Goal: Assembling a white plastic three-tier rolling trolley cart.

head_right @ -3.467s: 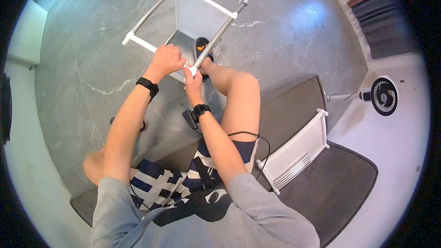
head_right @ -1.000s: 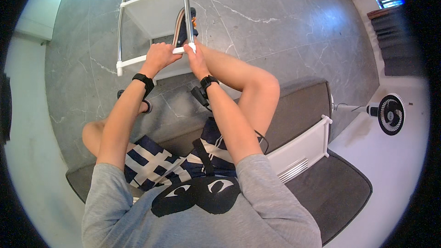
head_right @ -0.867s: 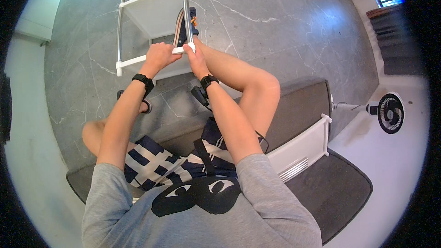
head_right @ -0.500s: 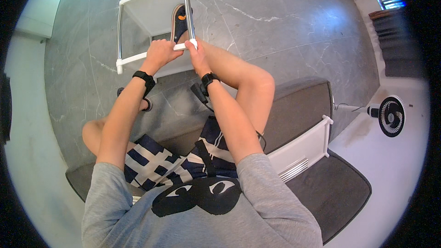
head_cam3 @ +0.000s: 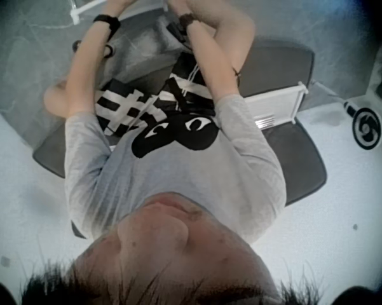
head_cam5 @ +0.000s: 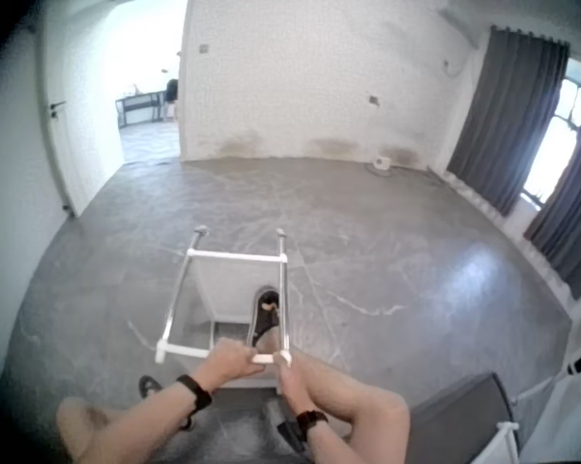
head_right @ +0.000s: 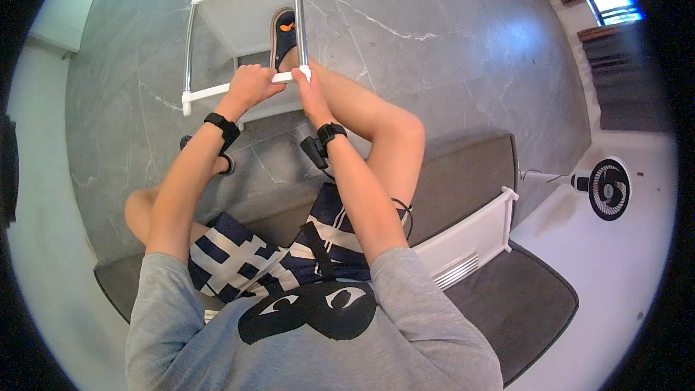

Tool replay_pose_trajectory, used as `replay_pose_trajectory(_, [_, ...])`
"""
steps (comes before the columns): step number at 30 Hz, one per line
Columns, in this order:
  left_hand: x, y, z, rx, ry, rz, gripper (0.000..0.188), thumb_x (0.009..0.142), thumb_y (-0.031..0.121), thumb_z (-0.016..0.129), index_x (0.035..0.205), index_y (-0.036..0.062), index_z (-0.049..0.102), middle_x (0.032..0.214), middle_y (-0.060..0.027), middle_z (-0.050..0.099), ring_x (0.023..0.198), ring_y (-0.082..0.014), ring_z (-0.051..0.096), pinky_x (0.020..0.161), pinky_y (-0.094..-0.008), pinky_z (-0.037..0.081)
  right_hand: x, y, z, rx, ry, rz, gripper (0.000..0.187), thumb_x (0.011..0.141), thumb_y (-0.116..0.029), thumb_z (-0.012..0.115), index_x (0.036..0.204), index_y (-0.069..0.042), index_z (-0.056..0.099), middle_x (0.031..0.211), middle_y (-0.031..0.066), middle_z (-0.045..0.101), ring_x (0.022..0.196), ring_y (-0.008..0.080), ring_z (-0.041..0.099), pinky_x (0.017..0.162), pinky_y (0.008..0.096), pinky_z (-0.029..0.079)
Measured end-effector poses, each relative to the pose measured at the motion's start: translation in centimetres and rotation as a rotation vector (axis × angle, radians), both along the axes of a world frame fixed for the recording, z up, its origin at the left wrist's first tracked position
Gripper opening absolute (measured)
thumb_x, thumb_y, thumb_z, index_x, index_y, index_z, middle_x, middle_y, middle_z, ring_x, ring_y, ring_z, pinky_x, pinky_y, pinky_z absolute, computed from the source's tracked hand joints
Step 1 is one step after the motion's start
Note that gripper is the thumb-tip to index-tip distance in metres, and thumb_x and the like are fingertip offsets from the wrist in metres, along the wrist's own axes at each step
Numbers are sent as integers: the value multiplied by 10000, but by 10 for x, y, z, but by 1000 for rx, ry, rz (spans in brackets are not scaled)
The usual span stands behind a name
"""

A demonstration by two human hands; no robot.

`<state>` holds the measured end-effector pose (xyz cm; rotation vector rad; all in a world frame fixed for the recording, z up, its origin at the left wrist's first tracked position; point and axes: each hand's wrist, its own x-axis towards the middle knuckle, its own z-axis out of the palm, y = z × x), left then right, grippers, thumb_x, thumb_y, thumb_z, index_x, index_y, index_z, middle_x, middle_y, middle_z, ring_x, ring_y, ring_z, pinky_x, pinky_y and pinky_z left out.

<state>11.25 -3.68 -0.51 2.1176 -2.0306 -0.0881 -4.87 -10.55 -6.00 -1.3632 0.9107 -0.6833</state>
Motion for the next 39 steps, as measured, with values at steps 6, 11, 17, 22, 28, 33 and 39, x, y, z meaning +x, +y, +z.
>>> replay_pose_trajectory(6, [-6,0,-2,23,-27,-23,404,772,463,689,722,63,695,659,-156,664,654,-321,675,607,-416,529,-9,5,8,77,-26,15,447,942,-453,532,1074,-26,542,967,22,523,921,133,451,865,281,377])
replay_pose_trajectory(11, [-10,1,3,20,-22,-6,410,777,469,684,697,67,684,660,-150,667,666,-325,679,619,-418,530,-12,9,12,31,44,-47,468,931,-463,539,1072,-17,542,951,69,559,909,171,497,848,319,410])
replay_pose_trajectory(17, [-4,5,-4,4,-7,-8,374,775,455,674,763,83,704,670,-155,663,667,-336,664,620,-430,524,-9,13,12,-20,1,-11,482,931,-475,538,1055,-10,543,946,74,560,906,173,503,836,315,420])
replay_pose_trajectory(22, [-5,-1,-2,14,18,25,403,761,473,696,743,71,704,699,-151,675,693,-320,679,637,-429,530,-4,4,2,-7,-43,-38,496,935,-480,526,1069,-3,537,961,87,571,924,192,510,867,326,411])
replay_pose_trajectory(28, [-4,1,3,5,-4,22,408,749,483,702,730,75,708,700,-157,678,692,-327,680,639,-423,530,-3,8,10,23,-56,-1,491,941,-470,506,1088,-3,531,999,99,577,956,208,509,899,336,395])
replay_pose_trajectory(33, [-8,4,6,-19,-32,16,384,755,472,687,743,88,683,678,-155,663,674,-331,667,631,-432,522,-9,6,13,23,-49,48,475,949,-452,508,1087,2,531,1006,92,569,964,183,500,888,327,398])
replay_pose_trajectory(39, [-6,5,7,5,-5,28,386,742,459,689,709,74,681,681,-155,665,678,-333,667,636,-430,524,-7,8,8,-13,-83,41,487,951,-461,504,1089,4,539,1019,112,582,962,195,517,888,321,401])
